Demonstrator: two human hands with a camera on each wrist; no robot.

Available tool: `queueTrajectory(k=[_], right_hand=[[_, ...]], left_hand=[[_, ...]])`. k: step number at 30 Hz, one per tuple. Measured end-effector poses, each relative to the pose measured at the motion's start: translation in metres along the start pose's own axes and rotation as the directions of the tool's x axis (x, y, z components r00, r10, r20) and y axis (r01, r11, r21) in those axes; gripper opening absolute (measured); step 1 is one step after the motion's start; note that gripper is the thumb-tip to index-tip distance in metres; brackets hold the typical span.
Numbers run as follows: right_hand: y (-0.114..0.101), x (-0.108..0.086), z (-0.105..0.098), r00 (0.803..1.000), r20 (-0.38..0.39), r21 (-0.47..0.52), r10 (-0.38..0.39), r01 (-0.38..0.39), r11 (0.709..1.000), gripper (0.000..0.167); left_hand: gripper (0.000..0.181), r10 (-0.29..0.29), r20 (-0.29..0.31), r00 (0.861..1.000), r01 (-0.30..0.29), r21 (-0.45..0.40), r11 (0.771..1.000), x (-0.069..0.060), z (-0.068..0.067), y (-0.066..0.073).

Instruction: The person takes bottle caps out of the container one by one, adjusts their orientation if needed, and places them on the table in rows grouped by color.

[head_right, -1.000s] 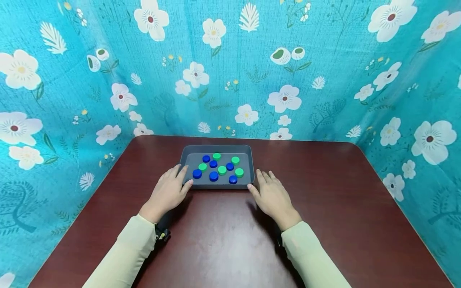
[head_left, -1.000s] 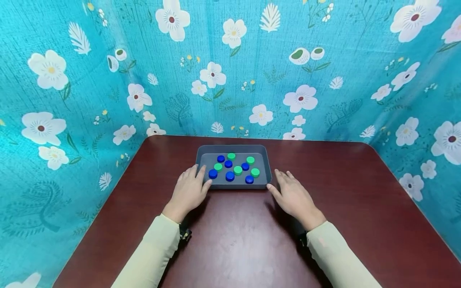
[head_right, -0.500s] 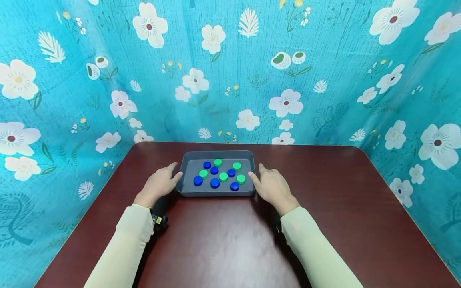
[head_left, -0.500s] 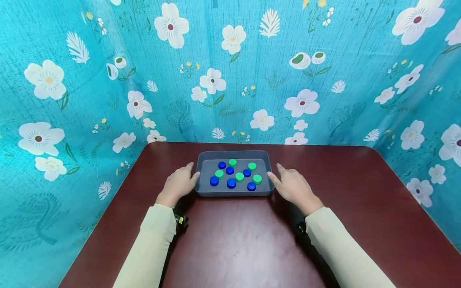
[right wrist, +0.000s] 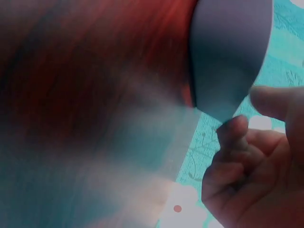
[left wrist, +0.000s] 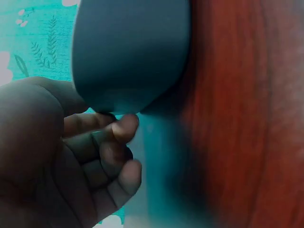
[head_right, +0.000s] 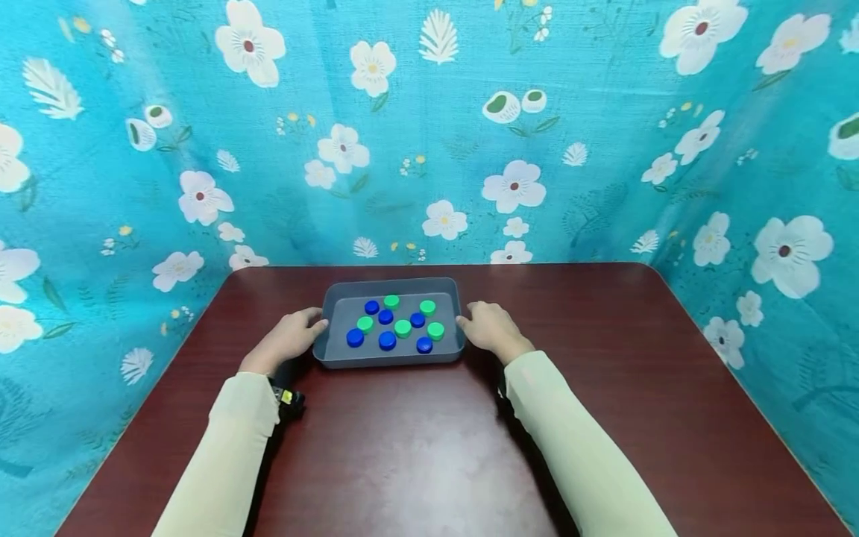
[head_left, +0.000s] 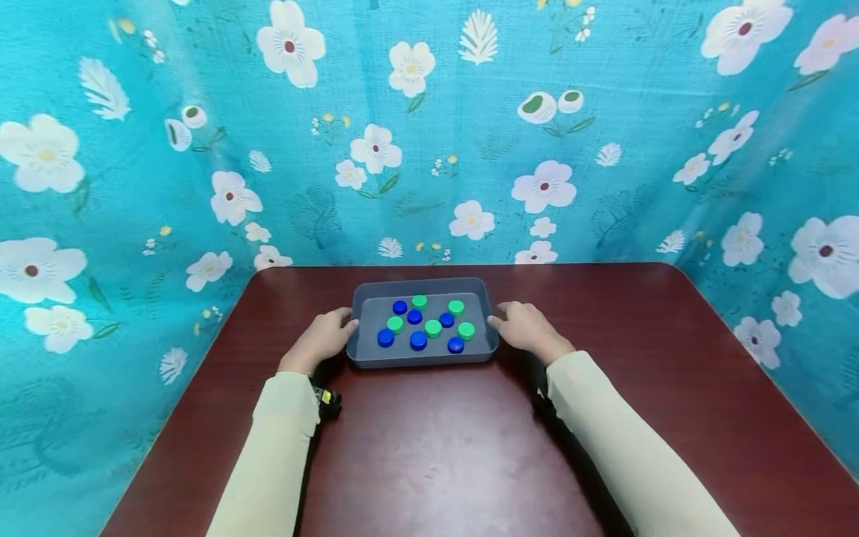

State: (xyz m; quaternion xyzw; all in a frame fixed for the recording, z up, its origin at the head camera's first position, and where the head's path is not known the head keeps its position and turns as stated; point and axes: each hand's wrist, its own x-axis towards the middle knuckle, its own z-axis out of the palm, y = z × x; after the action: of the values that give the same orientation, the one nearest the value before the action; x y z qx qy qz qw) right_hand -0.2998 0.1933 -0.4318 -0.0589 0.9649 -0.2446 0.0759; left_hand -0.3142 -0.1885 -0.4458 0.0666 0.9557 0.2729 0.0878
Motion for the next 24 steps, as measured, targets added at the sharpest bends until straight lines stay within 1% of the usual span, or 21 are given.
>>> queueTrajectory(k=[3,5,8,10,13,17,20,24], right_hand=[[0.002,0.004,0.004,0.999,0.027,0.036,-0.046,0.045,0.998,0.050],[0.004,0.004,0.004,0.997,0.048,0.077,-0.058,0.055,0.996,0.047],[0.011,-0.001,0.001,0.996,0.073,0.133,-0.050,0.040,0.990,0.044],[0.014,-0.003,-0.002,0.996,0.081,0.154,-0.038,0.025,0.988,0.042],[0.016,-0.004,-0.006,0.995,0.096,0.146,-0.027,0.013,0.989,0.042],[0.019,-0.005,-0.011,0.995,0.101,0.122,-0.006,-0.006,0.993,0.043],[0.022,-0.008,-0.014,0.995,0.096,0.109,0.010,-0.021,0.994,0.044],[0.026,-0.016,-0.011,0.991,0.133,0.095,0.010,-0.023,0.995,0.046]], left_hand=[[0.054,0.005,0.018,1.000,-0.004,-0.027,1.000,-0.003,0.000,-0.005],[0.053,0.023,0.029,0.999,-0.021,-0.050,0.999,-0.004,0.002,-0.007],[0.054,0.053,0.055,0.997,-0.049,-0.077,0.996,-0.001,0.007,-0.002],[0.054,0.072,0.063,0.995,-0.066,-0.086,0.994,0.001,0.008,0.001],[0.054,0.083,0.068,0.994,-0.077,-0.083,0.994,0.002,0.008,0.004],[0.053,0.097,0.055,0.994,-0.092,-0.089,0.992,0.005,0.010,0.011],[0.054,0.104,0.053,0.993,-0.099,-0.095,0.991,0.005,0.015,0.016],[0.054,0.091,0.075,0.993,-0.086,-0.075,0.994,0.000,0.024,0.017]])
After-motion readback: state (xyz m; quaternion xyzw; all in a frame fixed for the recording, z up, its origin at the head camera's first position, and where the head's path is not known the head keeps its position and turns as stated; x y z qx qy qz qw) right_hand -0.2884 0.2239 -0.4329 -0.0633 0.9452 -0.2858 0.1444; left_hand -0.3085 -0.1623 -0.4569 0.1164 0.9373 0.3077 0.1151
